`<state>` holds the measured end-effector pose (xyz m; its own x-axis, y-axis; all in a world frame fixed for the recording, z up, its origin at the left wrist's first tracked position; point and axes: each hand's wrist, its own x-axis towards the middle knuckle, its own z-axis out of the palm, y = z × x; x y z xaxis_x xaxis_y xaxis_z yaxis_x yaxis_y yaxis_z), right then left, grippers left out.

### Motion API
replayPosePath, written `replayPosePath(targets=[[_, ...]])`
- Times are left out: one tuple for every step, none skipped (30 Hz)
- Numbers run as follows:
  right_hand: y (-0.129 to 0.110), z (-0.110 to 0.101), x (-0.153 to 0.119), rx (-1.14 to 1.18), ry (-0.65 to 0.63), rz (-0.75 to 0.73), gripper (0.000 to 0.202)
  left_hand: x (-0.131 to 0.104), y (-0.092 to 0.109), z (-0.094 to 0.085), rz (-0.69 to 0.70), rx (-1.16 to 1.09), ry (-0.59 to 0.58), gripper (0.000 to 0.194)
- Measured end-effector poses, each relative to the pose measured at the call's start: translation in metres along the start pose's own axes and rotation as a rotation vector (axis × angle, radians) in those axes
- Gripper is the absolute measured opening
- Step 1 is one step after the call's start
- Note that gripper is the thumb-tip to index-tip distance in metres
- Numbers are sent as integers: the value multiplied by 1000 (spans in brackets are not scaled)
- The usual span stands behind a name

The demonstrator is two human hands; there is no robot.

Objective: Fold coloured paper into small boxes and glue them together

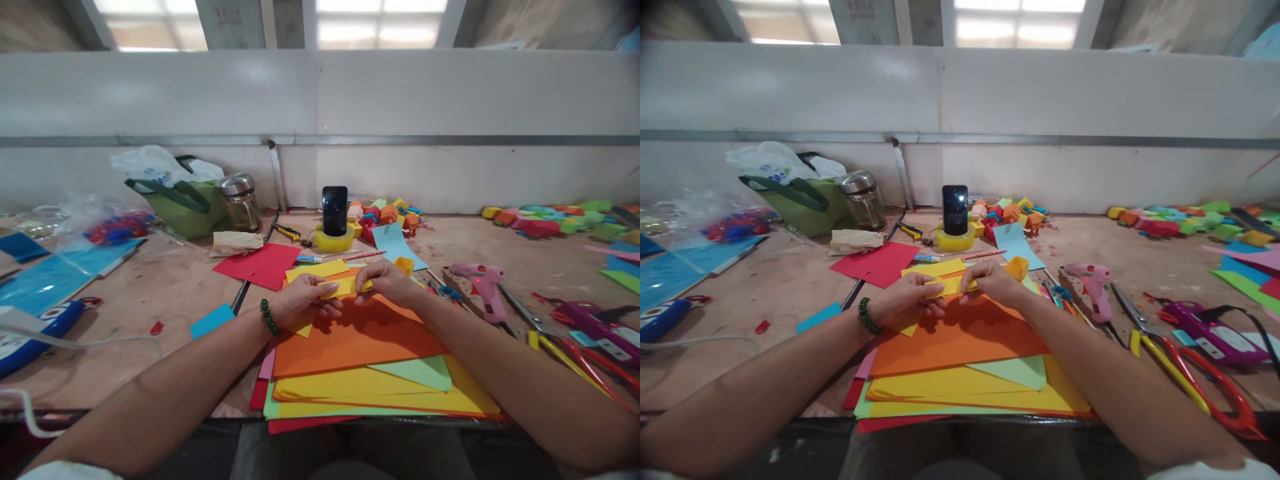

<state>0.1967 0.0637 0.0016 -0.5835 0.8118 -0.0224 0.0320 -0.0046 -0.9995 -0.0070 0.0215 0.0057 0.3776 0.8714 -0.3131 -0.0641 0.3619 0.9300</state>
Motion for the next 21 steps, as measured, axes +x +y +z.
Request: replayPosePath(targets=[[-1, 0, -1, -1, -11, -4, 11, 0, 0, 0, 4, -3, -10, 25], [-2, 1, -1, -4, -17, -5, 11, -1, 0, -1, 5, -7, -23, 25], [-3, 1, -2, -8, -20, -6, 11, -1, 0, -1, 6, -10, -36, 25], [-3, 1, -2, -12, -21, -6, 10, -1, 0, -1, 3, -14, -50, 24], [-4, 1, -3, -15, -21, -7, 10, -2, 1, -1, 0, -23, -62, 24], [-4, 1, -3, -16, -23, -7, 9, -2, 1, -1, -4, -31, -69, 23], [-4, 1, -3, -15, -26, -8, 9, -2, 1, -1, -10, -39, -73, 23], [-4, 2, -3, -13, -30, -6, 9, -2, 1, -1, -18, -44, -72, 24], [-4, 2, -3, -12, -34, -2, 9, -2, 1, -1, -26, -47, -68, 24], [-5, 2, -3, -15, -35, 3, 10, -1, 1, -1, -34, -45, -65, 24], [-5, 3, -3, -23, -32, 5, 11, -1, 1, -1, -41, -42, -65, 25], [-5, 3, -3, -35, -30, 6, 12, -1, 1, -2, -46, -39, -69, 26], [-5, 3, -4, -47, -28, 6, 13, -1, 1, -2, -49, -38, -76, 27], [-6, 3, -4, -58, -29, 4, 14, -1, 1, -2, -49, -39, -85, 28], [-6, 3, -4, -65, -35, 0, 14, -2, 2, -3, -47, -41, -94, 29], [-7, 3, -4, -68, -46, -4, 14, -2, 2, -3, -44, -44, -103, 30], [-8, 3, -4, -65, -60, -9, 14, -3, 3, -3, -41, -42, -113, 31], [-9, 3, -4, -59, -73, -14, 13, -3, 3, -4, -39, -34, -121, 32], [-9, 3, -4, -50, -84, -17, 13, -4, 3, -4, -38, -23, -127, 33], [-10, 3, -4, -40, -92, -18, 13, -5, 4, -5, -38, -9, -132, 34], [-10, 4, -5, -32, -99, -15, 12, -6, 4, -5, -42, 8, -138, 36]])
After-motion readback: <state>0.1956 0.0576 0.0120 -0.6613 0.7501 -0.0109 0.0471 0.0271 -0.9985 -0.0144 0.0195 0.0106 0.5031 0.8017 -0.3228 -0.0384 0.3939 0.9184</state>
